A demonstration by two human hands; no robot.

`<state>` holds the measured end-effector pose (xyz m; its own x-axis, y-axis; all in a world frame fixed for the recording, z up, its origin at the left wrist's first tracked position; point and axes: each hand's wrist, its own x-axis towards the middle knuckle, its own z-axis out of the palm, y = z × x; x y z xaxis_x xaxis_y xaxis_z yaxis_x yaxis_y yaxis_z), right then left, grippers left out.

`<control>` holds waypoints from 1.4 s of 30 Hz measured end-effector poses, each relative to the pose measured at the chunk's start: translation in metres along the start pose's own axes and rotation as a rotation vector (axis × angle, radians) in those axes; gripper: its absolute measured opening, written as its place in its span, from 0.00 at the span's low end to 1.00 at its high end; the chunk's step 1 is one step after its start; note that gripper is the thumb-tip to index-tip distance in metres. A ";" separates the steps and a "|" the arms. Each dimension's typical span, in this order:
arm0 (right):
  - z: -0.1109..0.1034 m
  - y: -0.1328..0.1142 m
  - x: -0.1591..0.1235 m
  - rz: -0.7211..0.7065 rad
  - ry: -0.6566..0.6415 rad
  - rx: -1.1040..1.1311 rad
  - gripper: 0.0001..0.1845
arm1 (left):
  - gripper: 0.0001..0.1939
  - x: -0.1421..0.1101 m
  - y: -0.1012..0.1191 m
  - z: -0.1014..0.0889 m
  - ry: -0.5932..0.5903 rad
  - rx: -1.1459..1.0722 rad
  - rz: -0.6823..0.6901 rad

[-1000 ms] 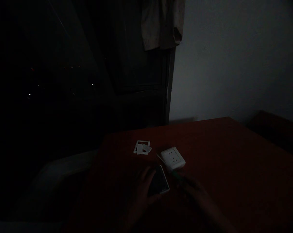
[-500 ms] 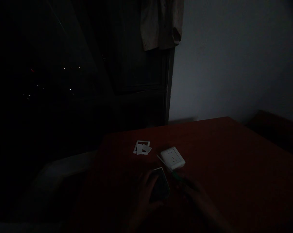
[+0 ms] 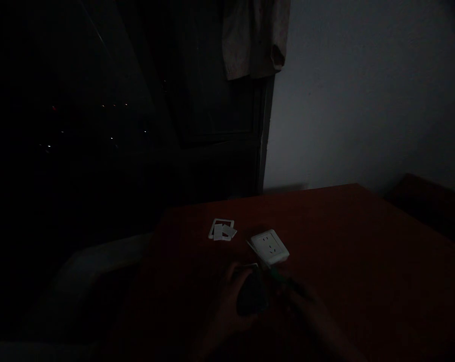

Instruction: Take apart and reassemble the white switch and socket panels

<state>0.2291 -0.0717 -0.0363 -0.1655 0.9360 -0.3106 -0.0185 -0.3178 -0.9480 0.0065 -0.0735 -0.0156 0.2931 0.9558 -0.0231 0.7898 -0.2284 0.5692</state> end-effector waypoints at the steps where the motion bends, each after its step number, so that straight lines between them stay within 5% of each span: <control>1: 0.000 0.001 0.000 -0.008 0.004 0.008 0.24 | 0.42 0.000 0.001 -0.001 0.011 -0.027 -0.005; 17: 0.001 0.001 -0.002 0.079 0.065 0.016 0.26 | 0.34 0.011 -0.045 -0.045 0.316 0.052 -0.100; 25: 0.004 -0.002 -0.005 0.083 0.035 -0.048 0.29 | 0.32 0.018 -0.071 -0.040 0.327 0.086 -0.119; 31: 0.023 -0.007 0.009 -0.088 0.006 -0.374 0.22 | 0.32 0.026 -0.080 -0.029 0.313 0.121 -0.079; 37: 0.035 -0.007 0.017 -0.152 -0.065 -0.600 0.18 | 0.34 0.030 -0.076 -0.025 0.262 0.134 -0.041; 42: 0.026 -0.020 0.011 -0.091 -0.004 -0.662 0.21 | 0.34 0.030 -0.069 -0.021 0.238 0.080 -0.007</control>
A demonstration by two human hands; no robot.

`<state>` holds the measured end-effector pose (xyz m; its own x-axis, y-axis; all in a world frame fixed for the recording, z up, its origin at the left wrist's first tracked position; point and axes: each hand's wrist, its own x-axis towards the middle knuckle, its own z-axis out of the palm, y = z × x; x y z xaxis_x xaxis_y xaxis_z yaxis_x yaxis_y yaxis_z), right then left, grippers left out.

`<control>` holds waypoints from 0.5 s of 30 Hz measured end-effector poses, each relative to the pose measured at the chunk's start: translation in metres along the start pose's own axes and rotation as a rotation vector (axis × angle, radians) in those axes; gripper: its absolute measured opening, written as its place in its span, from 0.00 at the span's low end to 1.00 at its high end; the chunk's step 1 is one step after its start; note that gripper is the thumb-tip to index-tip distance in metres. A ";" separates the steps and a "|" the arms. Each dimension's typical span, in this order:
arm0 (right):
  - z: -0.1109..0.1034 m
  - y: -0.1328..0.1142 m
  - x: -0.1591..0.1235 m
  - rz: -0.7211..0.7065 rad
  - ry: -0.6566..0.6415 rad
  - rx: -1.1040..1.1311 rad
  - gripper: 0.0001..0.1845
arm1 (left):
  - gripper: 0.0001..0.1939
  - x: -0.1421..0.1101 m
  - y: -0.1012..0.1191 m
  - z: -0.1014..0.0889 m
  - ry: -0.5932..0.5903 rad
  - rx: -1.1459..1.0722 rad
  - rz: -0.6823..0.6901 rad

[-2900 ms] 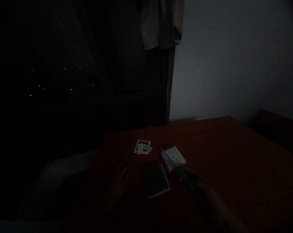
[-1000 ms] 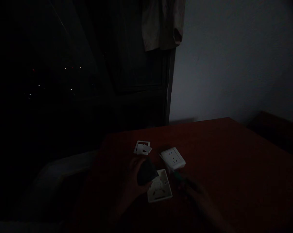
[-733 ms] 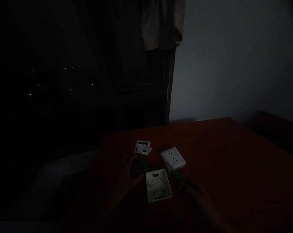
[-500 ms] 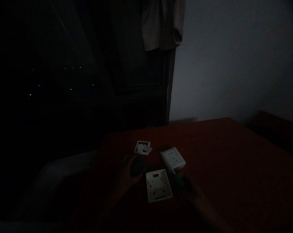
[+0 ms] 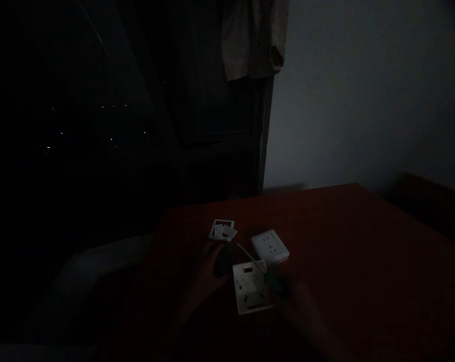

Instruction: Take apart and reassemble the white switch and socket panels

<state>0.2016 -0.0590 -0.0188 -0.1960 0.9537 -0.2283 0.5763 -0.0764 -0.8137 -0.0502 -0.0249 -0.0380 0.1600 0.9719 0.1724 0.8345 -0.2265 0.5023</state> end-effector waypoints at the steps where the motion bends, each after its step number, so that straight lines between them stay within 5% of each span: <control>1: -0.004 -0.002 -0.001 0.005 0.014 -0.006 0.22 | 0.34 0.000 0.001 0.002 -0.008 -0.021 0.003; 7: -0.016 -0.011 0.001 -0.050 0.063 0.054 0.26 | 0.42 -0.002 0.010 0.010 -0.080 -0.135 0.059; 15: -0.012 -0.011 0.010 -0.091 0.101 0.066 0.25 | 0.58 -0.015 0.036 -0.018 -0.196 -0.112 0.108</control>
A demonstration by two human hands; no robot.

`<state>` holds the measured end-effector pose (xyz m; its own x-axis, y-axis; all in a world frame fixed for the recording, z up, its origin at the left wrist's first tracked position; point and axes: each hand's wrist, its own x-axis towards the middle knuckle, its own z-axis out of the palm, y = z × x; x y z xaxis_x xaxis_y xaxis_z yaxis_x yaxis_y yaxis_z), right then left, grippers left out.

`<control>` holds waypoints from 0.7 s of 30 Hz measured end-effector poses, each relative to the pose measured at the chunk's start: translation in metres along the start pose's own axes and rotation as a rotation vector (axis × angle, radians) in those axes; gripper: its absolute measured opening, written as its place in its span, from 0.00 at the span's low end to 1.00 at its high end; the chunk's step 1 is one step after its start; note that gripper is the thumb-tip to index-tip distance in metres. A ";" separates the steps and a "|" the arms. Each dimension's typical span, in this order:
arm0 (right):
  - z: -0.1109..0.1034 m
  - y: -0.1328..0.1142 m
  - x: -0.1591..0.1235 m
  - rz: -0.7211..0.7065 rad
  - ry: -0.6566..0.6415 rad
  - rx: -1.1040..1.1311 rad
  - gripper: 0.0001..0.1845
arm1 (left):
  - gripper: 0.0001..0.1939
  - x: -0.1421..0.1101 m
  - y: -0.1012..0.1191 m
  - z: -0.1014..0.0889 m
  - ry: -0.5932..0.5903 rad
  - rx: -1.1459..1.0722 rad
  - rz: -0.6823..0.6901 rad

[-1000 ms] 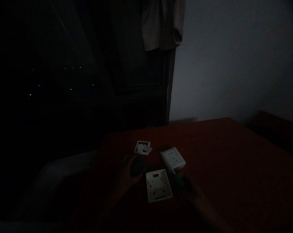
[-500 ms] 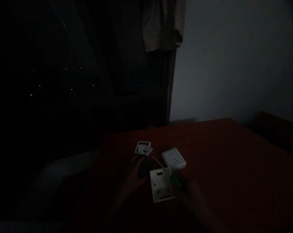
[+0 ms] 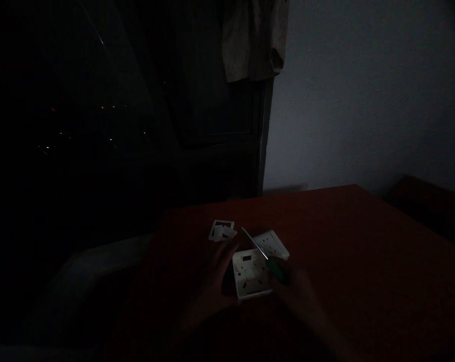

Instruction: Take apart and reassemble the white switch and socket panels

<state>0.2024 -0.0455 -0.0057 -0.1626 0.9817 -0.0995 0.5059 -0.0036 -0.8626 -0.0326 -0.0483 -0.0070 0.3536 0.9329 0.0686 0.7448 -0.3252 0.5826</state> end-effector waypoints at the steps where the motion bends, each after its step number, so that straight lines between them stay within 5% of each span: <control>1: 0.000 -0.001 0.001 -0.008 0.004 -0.004 0.25 | 0.58 -0.002 0.004 -0.002 -0.026 -0.001 0.000; 4: 0.000 -0.005 0.004 -0.047 0.003 -0.010 0.25 | 0.55 -0.007 0.016 -0.005 -0.038 -0.013 -0.008; 10: 0.001 -0.014 0.004 -0.122 0.022 0.075 0.24 | 0.46 -0.002 0.019 -0.008 0.143 -0.043 0.006; 13: 0.002 -0.013 0.003 -0.089 0.014 0.107 0.24 | 0.40 0.007 -0.006 -0.021 0.275 -0.079 -0.067; 18: 0.007 -0.001 0.000 -0.038 -0.030 0.072 0.25 | 0.31 0.016 -0.071 -0.060 0.535 -0.015 -0.397; 21: 0.011 0.008 -0.002 -0.018 -0.025 0.059 0.26 | 0.26 0.013 -0.094 -0.078 0.567 0.023 -0.543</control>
<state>0.1972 -0.0495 -0.0184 -0.1932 0.9765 -0.0954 0.4519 0.0023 -0.8921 -0.1418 0.0062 0.0024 -0.4014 0.8968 0.1861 0.7447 0.2012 0.6364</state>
